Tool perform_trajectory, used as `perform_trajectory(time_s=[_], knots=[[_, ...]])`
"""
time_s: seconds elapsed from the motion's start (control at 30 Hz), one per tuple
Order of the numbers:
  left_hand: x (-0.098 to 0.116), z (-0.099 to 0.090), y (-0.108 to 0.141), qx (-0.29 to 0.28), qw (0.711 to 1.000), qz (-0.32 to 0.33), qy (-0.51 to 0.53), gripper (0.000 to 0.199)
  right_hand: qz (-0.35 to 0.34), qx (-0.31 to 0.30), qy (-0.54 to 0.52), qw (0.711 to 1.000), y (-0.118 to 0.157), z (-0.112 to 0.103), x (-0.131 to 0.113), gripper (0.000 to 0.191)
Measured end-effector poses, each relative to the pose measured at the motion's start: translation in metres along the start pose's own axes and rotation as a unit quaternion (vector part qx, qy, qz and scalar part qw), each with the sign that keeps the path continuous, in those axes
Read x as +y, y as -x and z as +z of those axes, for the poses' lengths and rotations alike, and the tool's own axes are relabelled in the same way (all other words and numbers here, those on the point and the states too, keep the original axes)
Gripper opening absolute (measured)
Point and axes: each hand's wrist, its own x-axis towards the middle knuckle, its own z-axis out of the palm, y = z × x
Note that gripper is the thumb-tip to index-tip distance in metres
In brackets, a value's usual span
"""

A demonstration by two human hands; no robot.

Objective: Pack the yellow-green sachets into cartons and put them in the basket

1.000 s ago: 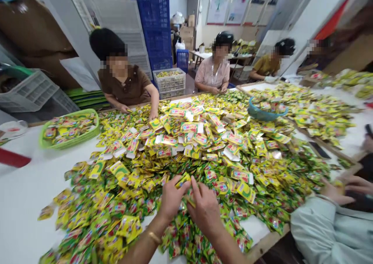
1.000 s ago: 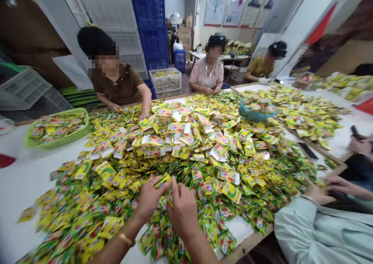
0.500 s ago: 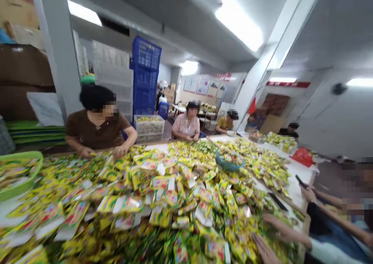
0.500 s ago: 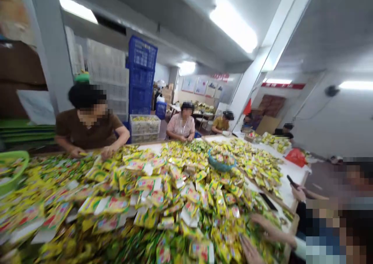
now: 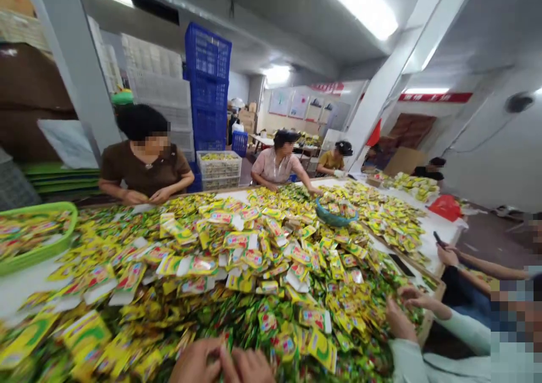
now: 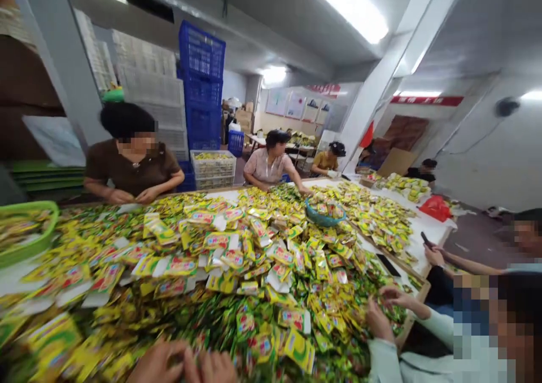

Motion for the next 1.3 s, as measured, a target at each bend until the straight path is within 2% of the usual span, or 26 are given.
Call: perform_trajectory(time_s=[0.1,0.2,0.27,0.33,0.4,0.47,0.53,0.63,0.67,0.73,0.8,0.83,0.9,1.0,1.1,1.17,1.23,1.3], knots=[[0.016,-0.011,0.008,-0.055,0.99,0.037,0.123,0.026,0.053,-0.009,-0.03,0.998,-0.001,-0.003,-0.015,0.059],[0.021,-0.011,0.014,0.003,0.984,-0.018,0.179,0.038,0.069,-0.047,-0.055,0.995,0.0,-0.011,-0.01,0.064],[0.018,-0.002,0.017,0.046,0.988,-0.046,0.139,0.028,0.056,-0.069,-0.061,0.994,0.004,-0.011,-0.009,0.064],[0.013,0.009,0.02,0.071,0.993,-0.039,0.087,0.013,0.055,-0.083,-0.067,0.993,0.01,-0.007,-0.012,0.062],[0.009,0.018,0.021,0.055,0.993,-0.033,0.102,0.015,0.067,-0.079,-0.072,0.992,0.016,-0.003,-0.017,0.063],[0.004,0.022,0.022,0.015,0.983,-0.048,0.175,0.022,0.08,-0.069,-0.075,0.992,0.021,0.001,-0.024,0.065],[-0.002,0.024,0.023,0.015,0.975,-0.07,0.209,0.023,0.077,-0.076,-0.084,0.991,0.024,0.005,-0.03,0.066],[-0.011,0.027,0.022,0.075,0.98,-0.091,0.162,0.009,0.065,-0.098,-0.098,0.988,0.025,0.01,-0.038,0.063],[-0.013,0.028,0.021,0.064,0.979,-0.098,0.164,0.011,0.066,-0.101,-0.101,0.987,0.026,0.012,-0.039,0.063],[-0.014,0.027,0.021,-0.004,0.974,-0.101,0.2,0.014,0.074,-0.093,-0.107,0.987,0.027,0.016,-0.041,0.062],[-0.012,0.022,0.023,-0.054,0.974,-0.077,0.208,0.016,0.079,-0.079,-0.113,0.987,0.028,0.019,-0.04,0.062],[-0.011,0.02,0.025,-0.054,0.978,-0.06,0.191,0.017,0.08,-0.072,-0.115,0.988,0.028,0.021,-0.039,0.062],[-0.01,0.016,0.029,-0.015,0.989,-0.044,0.142,0.02,0.085,-0.066,-0.113,0.988,0.029,0.024,-0.04,0.064],[-0.014,0.02,0.031,0.015,0.991,-0.061,0.115,0.024,0.103,-0.076,-0.109,0.986,0.028,0.03,-0.045,0.065],[-0.021,0.034,0.027,-0.005,0.984,-0.094,0.15,0.042,0.12,-0.073,-0.1,0.985,0.027,0.038,-0.049,0.062],[-0.022,0.038,0.022,-0.047,0.979,-0.106,0.165,0.041,0.124,-0.06,-0.098,0.986,0.028,0.042,-0.049,0.061],[-0.019,0.032,0.013,-0.084,0.984,-0.085,0.129,0.028,0.132,-0.058,-0.101,0.984,0.035,0.044,-0.047,0.062],[-0.014,0.01,-0.004,-0.05,0.997,-0.038,0.04,0.02,0.159,-0.067,-0.097,0.98,0.05,0.044,-0.045,0.063]])
